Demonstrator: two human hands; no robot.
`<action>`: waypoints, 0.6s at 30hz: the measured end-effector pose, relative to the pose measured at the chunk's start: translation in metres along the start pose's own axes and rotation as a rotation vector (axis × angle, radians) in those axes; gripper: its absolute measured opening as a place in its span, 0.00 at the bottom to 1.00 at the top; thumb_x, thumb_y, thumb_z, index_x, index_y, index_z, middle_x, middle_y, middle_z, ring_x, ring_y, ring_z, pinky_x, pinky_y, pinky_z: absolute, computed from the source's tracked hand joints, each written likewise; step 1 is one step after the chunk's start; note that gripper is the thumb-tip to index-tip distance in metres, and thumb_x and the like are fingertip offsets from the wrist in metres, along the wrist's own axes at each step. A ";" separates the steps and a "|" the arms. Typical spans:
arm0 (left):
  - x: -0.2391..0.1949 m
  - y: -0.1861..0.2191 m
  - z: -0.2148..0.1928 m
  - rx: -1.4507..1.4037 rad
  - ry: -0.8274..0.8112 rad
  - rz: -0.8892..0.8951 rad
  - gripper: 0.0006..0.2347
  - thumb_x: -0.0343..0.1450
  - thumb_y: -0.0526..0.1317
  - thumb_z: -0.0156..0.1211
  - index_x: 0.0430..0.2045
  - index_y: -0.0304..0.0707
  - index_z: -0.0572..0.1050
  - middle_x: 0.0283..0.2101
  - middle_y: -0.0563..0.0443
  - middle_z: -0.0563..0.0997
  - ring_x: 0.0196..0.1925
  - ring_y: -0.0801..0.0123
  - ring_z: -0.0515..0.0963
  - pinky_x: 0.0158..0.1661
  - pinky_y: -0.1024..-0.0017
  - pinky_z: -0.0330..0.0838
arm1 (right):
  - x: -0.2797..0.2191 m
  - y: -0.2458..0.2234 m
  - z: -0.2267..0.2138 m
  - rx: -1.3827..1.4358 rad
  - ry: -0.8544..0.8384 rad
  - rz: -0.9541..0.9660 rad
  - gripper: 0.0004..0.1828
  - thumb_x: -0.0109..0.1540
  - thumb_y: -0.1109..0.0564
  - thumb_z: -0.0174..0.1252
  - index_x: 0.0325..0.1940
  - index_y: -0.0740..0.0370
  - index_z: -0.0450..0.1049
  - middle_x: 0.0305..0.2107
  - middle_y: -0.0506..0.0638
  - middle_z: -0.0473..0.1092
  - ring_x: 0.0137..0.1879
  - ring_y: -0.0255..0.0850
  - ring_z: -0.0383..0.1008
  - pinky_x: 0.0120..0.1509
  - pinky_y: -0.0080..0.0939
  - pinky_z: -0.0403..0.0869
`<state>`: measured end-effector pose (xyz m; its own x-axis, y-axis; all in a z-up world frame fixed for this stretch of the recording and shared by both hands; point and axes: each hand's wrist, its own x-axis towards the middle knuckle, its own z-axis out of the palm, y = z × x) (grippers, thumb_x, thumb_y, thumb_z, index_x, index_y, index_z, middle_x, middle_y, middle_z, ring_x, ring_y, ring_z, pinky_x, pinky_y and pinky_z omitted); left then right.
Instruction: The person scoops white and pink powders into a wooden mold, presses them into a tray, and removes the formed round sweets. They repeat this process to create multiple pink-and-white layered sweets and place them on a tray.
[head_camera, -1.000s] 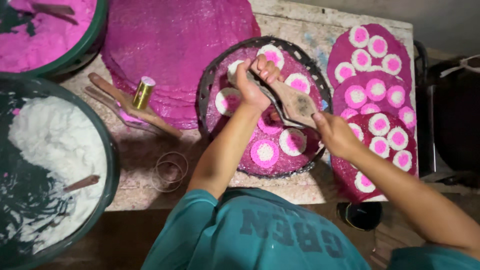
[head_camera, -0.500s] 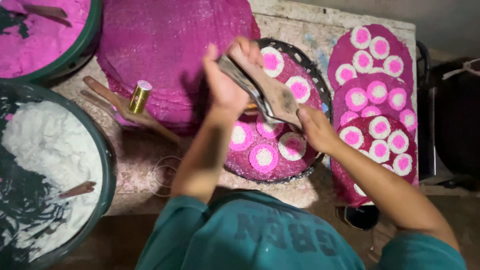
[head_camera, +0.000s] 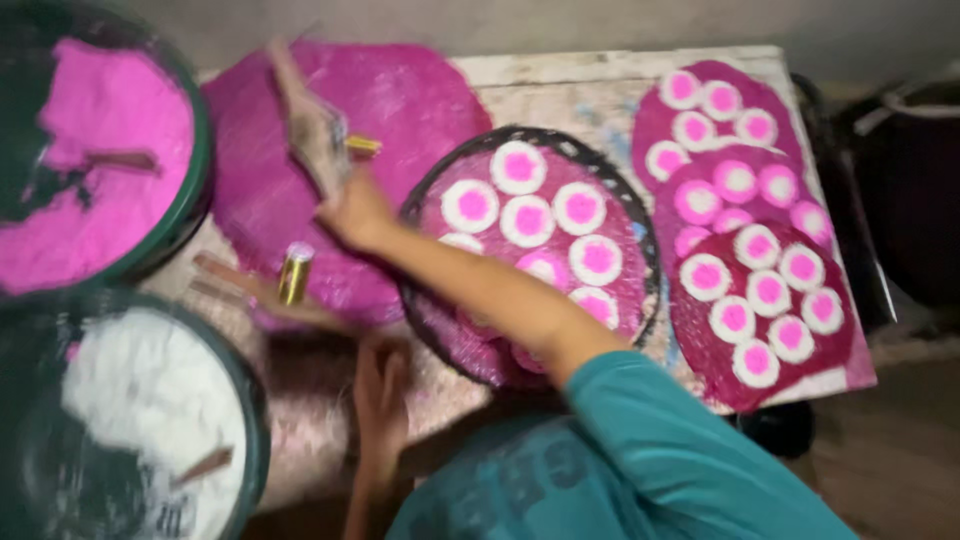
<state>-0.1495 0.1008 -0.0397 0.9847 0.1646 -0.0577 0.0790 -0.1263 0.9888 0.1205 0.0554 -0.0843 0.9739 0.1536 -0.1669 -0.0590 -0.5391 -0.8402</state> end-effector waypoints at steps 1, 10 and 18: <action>-0.007 -0.008 0.004 0.023 -0.067 -0.085 0.15 0.74 0.44 0.53 0.49 0.33 0.71 0.41 0.49 0.76 0.43 0.64 0.74 0.45 0.68 0.70 | -0.002 -0.011 0.013 -0.005 0.067 0.119 0.36 0.51 0.48 0.72 0.55 0.71 0.67 0.42 0.67 0.74 0.49 0.61 0.78 0.50 0.57 0.76; -0.002 -0.007 0.018 0.605 -0.112 0.551 0.14 0.72 0.37 0.57 0.51 0.31 0.72 0.51 0.36 0.75 0.55 0.43 0.73 0.58 0.53 0.67 | -0.097 0.022 -0.084 0.054 0.059 -0.437 0.28 0.64 0.53 0.62 0.68 0.57 0.67 0.62 0.60 0.63 0.72 0.54 0.60 0.78 0.60 0.60; 0.040 0.024 0.031 0.889 -0.039 0.448 0.15 0.67 0.38 0.64 0.47 0.30 0.79 0.48 0.36 0.74 0.52 0.43 0.70 0.53 0.51 0.66 | -0.190 0.186 -0.311 -0.118 0.663 -0.064 0.13 0.61 0.61 0.64 0.50 0.62 0.78 0.45 0.59 0.71 0.44 0.50 0.77 0.47 0.45 0.76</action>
<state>-0.1038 0.0743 -0.0227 0.9552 -0.1079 0.2755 -0.2294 -0.8581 0.4594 -0.0069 -0.3318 -0.0484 0.9055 -0.3320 0.2643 -0.0092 -0.6381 -0.7699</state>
